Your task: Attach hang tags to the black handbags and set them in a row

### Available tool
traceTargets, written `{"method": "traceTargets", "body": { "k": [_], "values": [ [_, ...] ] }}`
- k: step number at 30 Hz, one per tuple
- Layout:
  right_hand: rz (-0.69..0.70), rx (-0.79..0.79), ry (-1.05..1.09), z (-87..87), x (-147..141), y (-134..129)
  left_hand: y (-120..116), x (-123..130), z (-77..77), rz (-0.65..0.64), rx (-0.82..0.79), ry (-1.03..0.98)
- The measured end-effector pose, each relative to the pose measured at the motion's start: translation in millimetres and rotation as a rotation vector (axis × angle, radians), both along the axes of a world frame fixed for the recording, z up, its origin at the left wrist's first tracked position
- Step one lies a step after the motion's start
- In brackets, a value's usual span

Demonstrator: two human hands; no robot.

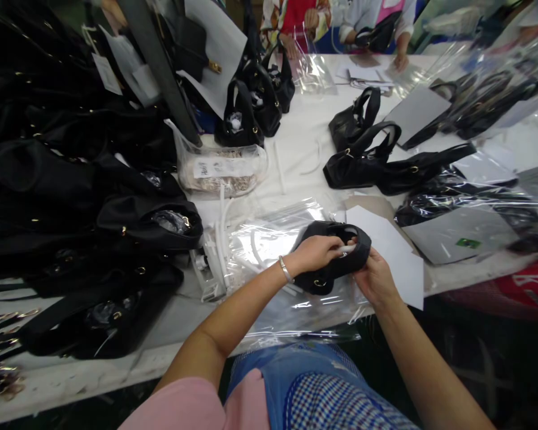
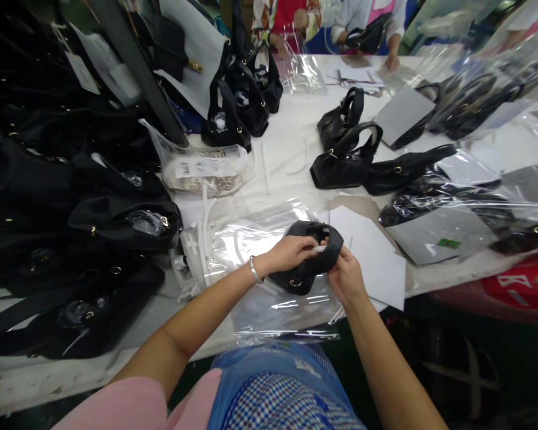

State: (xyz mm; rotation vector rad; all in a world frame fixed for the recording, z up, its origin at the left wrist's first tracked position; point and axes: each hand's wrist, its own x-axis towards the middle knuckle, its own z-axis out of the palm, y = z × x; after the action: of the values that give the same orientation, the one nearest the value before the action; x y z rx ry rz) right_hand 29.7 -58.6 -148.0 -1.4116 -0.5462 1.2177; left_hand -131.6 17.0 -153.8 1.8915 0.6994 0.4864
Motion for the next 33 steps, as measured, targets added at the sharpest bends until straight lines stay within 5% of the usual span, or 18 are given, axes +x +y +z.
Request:
{"method": "traceTargets", "body": {
  "k": [3,9,15,22,28,33],
  "values": [
    [0.042,-0.015,-0.021,4.7,3.9,-0.1,-12.6,-1.0,1.7,0.063,-0.021,-0.033],
    [0.298,-0.169,-0.004,27.1,11.8,-8.2,-26.5,-17.3,-0.5,-0.026,-0.300,-0.144],
    [0.323,-0.244,-0.046,43.2,17.9,-8.5,-37.0,-17.5,12.5,-0.079,-0.574,-0.311],
    [0.359,-0.178,-0.148,38.8,21.4,-10.2,-33.8,5.5,-11.4,0.101,-0.408,-0.330],
    [0.451,-0.098,-0.428,34.0,36.9,-7.1,-37.1,-0.9,24.6,0.050,-0.537,-0.209],
    [0.479,-0.069,-0.308,36.0,56.0,-6.3,-50.9,11.6,57.3,0.237,-0.515,-0.081]
  ]
}}
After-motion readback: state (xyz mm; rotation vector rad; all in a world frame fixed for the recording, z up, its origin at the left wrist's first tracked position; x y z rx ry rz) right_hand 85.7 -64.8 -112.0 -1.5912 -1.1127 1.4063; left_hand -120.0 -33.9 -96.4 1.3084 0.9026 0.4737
